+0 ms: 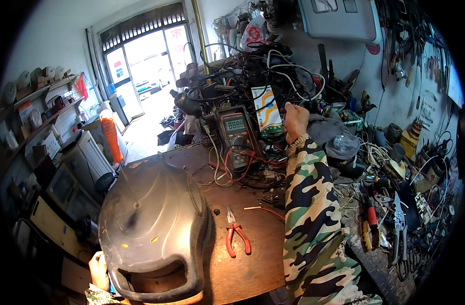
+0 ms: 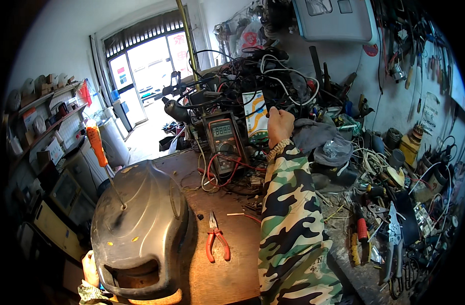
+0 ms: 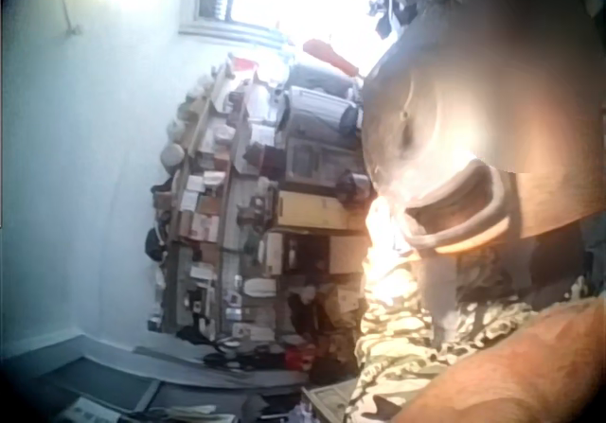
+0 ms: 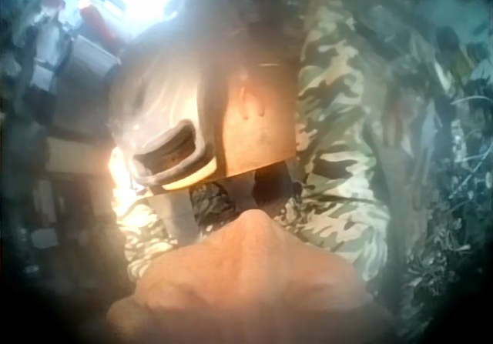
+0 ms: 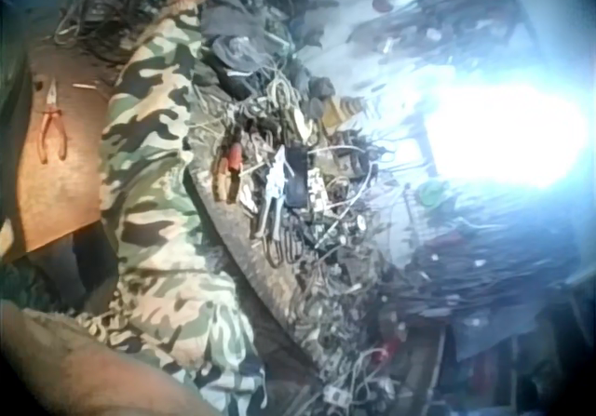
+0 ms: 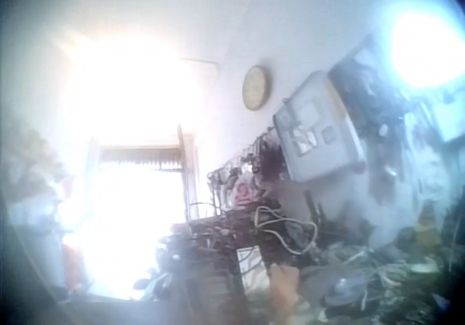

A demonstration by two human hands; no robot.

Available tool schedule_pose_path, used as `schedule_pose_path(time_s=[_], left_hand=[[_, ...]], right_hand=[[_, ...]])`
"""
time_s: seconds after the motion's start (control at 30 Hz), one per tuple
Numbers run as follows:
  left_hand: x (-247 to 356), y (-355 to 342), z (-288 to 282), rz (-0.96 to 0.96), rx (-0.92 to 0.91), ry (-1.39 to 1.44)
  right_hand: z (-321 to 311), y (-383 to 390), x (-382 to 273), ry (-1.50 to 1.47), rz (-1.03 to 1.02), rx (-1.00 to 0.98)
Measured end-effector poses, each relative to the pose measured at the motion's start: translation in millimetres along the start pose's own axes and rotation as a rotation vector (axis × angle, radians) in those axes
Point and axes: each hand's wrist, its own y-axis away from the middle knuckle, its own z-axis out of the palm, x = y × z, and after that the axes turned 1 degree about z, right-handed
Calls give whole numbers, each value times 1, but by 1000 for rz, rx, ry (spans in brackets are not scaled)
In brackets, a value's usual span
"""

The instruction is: The person picks up a small blue cylindrical object and uses a multimeter to test its electrical properties. They connect the multimeter probes to the object's terminals and observe the readings on the multimeter display.

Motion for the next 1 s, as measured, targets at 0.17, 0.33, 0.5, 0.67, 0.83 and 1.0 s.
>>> schedule_pose_path(time_s=[0.17,0.33,0.5,0.67,0.83,1.0], left_hand=[[-9,-1,-4,-28,3,17],[-17,-3,-10,-16,-3,-8],[-19,-4,-10,-20,22,-42],[-19,-4,-9,-45,47,-67],[-21,-5,-10,-67,63,-55],[-25,-6,-11,-24,61,-78]], right_hand=[[-11,1,-19,-270,173,126],[-16,3,-32,-363,251,255],[-17,1,-29,-393,218,289],[-19,-3,-29,-474,281,260],[-14,5,-34,-417,209,269],[-12,1,-35,-400,233,236]])
